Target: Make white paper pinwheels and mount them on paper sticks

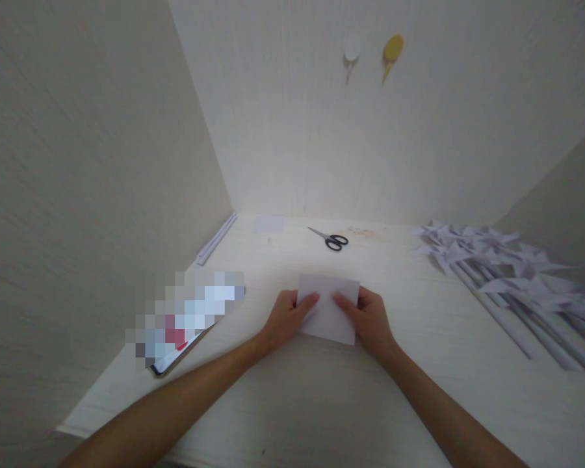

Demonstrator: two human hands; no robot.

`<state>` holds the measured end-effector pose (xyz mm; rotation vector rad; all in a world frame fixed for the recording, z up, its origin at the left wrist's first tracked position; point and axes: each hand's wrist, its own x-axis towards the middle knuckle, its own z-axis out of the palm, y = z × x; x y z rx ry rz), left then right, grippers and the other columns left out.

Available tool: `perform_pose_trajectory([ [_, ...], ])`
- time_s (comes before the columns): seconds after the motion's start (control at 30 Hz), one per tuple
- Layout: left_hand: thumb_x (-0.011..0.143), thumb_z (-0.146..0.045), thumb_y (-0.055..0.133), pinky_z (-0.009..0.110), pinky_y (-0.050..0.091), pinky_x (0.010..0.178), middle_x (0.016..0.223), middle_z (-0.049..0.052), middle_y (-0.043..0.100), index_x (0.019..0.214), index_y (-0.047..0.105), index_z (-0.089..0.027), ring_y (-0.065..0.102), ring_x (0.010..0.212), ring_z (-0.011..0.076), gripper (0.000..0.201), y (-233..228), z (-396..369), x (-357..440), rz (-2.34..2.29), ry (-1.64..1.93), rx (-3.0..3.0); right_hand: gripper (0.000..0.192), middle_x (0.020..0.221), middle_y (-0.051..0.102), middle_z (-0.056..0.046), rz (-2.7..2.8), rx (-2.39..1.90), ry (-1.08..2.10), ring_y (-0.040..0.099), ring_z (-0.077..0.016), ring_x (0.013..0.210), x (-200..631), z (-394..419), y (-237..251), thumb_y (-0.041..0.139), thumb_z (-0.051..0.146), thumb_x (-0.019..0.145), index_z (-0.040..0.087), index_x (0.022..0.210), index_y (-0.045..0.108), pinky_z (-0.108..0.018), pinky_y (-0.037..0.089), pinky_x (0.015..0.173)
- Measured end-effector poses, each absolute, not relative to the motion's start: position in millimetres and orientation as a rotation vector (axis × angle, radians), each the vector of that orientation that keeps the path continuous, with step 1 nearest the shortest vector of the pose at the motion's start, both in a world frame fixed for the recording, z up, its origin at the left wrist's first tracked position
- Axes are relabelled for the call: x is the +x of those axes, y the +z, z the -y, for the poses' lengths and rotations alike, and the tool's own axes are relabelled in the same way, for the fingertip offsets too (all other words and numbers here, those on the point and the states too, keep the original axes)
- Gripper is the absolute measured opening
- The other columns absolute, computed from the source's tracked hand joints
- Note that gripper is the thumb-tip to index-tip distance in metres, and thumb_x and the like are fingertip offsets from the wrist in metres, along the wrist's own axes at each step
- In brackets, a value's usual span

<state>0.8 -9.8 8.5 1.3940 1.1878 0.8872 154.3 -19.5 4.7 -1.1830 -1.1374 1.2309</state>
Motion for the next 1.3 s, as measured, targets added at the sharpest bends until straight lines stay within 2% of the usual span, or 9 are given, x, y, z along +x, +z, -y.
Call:
perform_pose_trajectory([
  [0.23,0.068,-0.048,0.046,0.021,0.030,0.043,0.050,0.000,0.046,0.057,0.055,-0.009,0.040,0.046,0.0085,0.042,7,11,2,-1.191,0.877,1.386,0.026,0.072,0.064,-0.006,1.207,-1.261,1.085,0.057,-0.0177,0.061,154,21,4,0.066,0.030,0.057,0.014,0.075,0.058,-0.031,0.048,0.055],
  [0.5,0.060,-0.058,0.050,0.021,0.031,0.046,0.045,-0.001,0.047,0.050,0.054,-0.011,0.039,0.045,0.0071,0.048,11,6,-5,-0.848,0.829,1.379,0.023,0.072,0.063,-0.005,1.297,-1.285,0.991,0.056,-0.0179,0.062,156,19,1,0.063,0.030,0.061,0.014,0.077,0.056,-0.030,0.046,0.054],
  [0.63,0.052,-0.050,0.063,0.022,0.035,0.053,0.057,0.001,0.054,0.066,0.058,-0.012,0.046,0.053,0.0089,0.040,13,5,-6,-0.628,0.768,1.413,0.024,0.071,0.063,-0.005,1.292,-1.282,0.989,0.055,-0.0177,0.061,156,19,3,0.063,0.030,0.060,0.014,0.077,0.056,-0.029,0.045,0.054],
  [0.8,0.049,-0.036,0.069,0.022,0.036,0.055,0.059,-0.001,0.052,0.064,0.051,-0.013,0.047,0.054,0.0079,0.033,8,5,-3,-0.750,0.866,1.324,0.022,0.068,0.061,-0.004,1.291,-1.215,1.019,0.054,-0.0165,0.060,150,23,7,0.063,0.027,0.059,0.015,0.076,0.056,-0.028,0.044,0.053],
  [0.97,0.040,-0.022,0.075,0.017,0.031,0.047,0.058,-0.005,0.050,0.070,0.048,-0.014,0.043,0.050,0.0044,0.041,7,6,-1,-0.727,0.940,1.306,0.015,0.064,0.059,0.000,1.257,-1.158,1.142,0.052,-0.0141,0.057,143,28,9,0.060,0.019,0.058,0.017,0.072,0.055,-0.026,0.042,0.052],
  [1.03,0.038,-0.022,0.076,0.017,0.033,0.048,0.060,-0.005,0.052,0.079,0.050,-0.014,0.046,0.052,0.0050,0.049,7,6,-3,-0.657,0.918,1.253,0.016,0.063,0.058,0.001,1.187,-1.140,1.238,0.051,-0.0129,0.055,142,29,9,0.061,0.019,0.057,0.017,0.071,0.054,-0.024,0.041,0.050],
  [1.17,0.045,-0.030,0.074,0.022,0.039,0.059,0.069,0.000,0.058,0.091,0.055,-0.014,0.054,0.061,0.0097,0.053,5,3,-6,-0.546,0.837,1.112,0.022,0.057,0.057,0.003,0.909,-1.082,1.468,0.049,-0.0116,0.047,142,30,12,0.064,0.028,0.058,0.019,0.074,0.054,-0.024,0.039,0.046],
  [1.3,0.042,-0.033,0.075,0.026,0.040,0.065,0.075,0.005,0.062,0.098,0.056,-0.015,0.056,0.068,0.0137,0.061,3,1,-9,-0.488,0.801,1.086,0.021,0.048,0.051,0.005,0.706,-1.097,1.504,0.044,-0.0102,0.039,142,30,14,0.061,0.036,0.061,0.019,0.070,0.054,-0.022,0.035,0.040],
])
